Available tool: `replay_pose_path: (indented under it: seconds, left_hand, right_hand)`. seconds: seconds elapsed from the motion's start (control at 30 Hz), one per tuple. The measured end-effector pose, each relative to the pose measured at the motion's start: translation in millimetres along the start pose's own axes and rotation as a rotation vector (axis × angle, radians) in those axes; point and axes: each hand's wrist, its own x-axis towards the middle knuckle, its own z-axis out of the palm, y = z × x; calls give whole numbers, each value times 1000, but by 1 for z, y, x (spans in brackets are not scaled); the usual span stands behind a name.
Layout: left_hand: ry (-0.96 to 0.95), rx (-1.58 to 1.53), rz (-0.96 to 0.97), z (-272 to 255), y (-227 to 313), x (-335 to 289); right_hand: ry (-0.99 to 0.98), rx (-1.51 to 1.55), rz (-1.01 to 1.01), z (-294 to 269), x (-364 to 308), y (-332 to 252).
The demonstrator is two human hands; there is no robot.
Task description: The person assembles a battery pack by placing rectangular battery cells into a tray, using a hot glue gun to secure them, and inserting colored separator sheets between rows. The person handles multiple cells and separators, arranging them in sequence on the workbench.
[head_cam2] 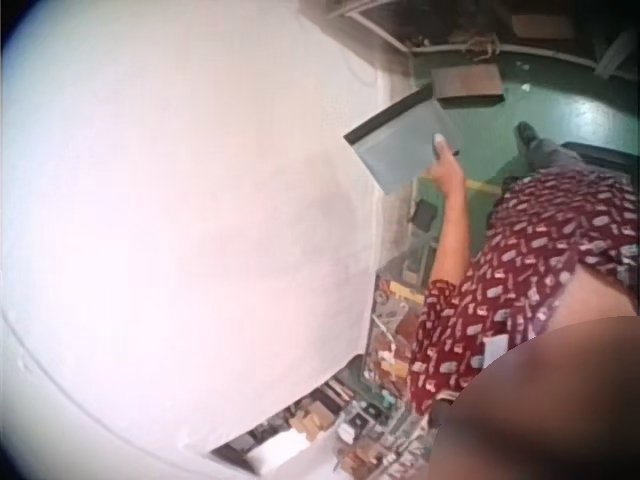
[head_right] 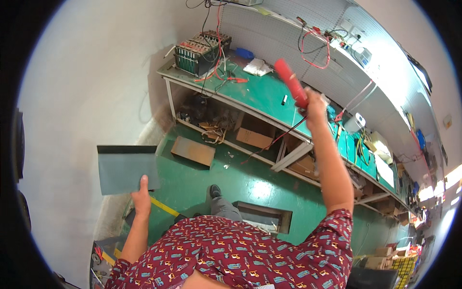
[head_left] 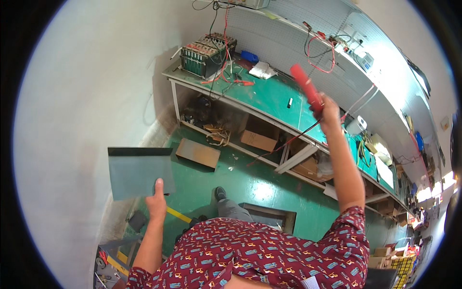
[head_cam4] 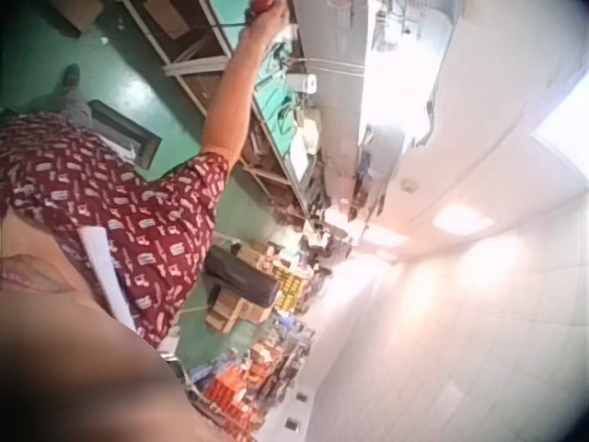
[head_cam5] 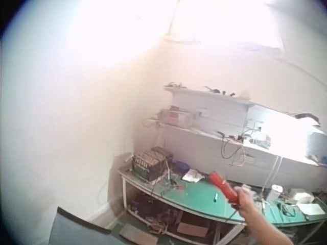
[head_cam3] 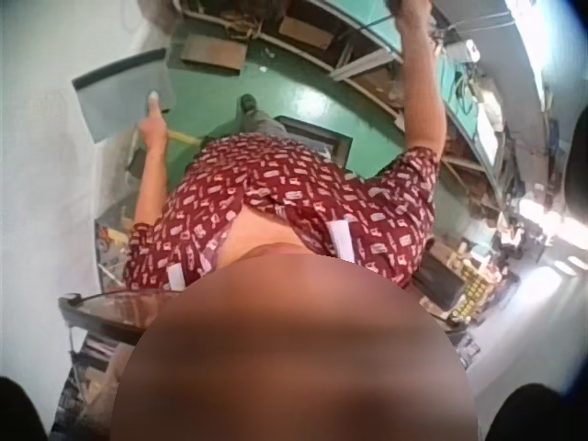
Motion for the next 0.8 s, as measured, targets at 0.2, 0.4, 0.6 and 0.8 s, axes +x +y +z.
replay_pose_path:
  seconds: [0.2,0.4,0.6,0.8]
  left_hand:
    - [216,111,81,26,-17,57]
    - [378,184,-87,84,-26,88]
    - [286,243,-227,130,-16,90]
    - [202,331,-244,187,2,104]
  right_hand:
    - [139,126,-57,88,150,233]
    - [437,-368,-77,131,253,379]
    - [467,-597,155,151,296,408]
    - [248,-889,-37,123,324,429]
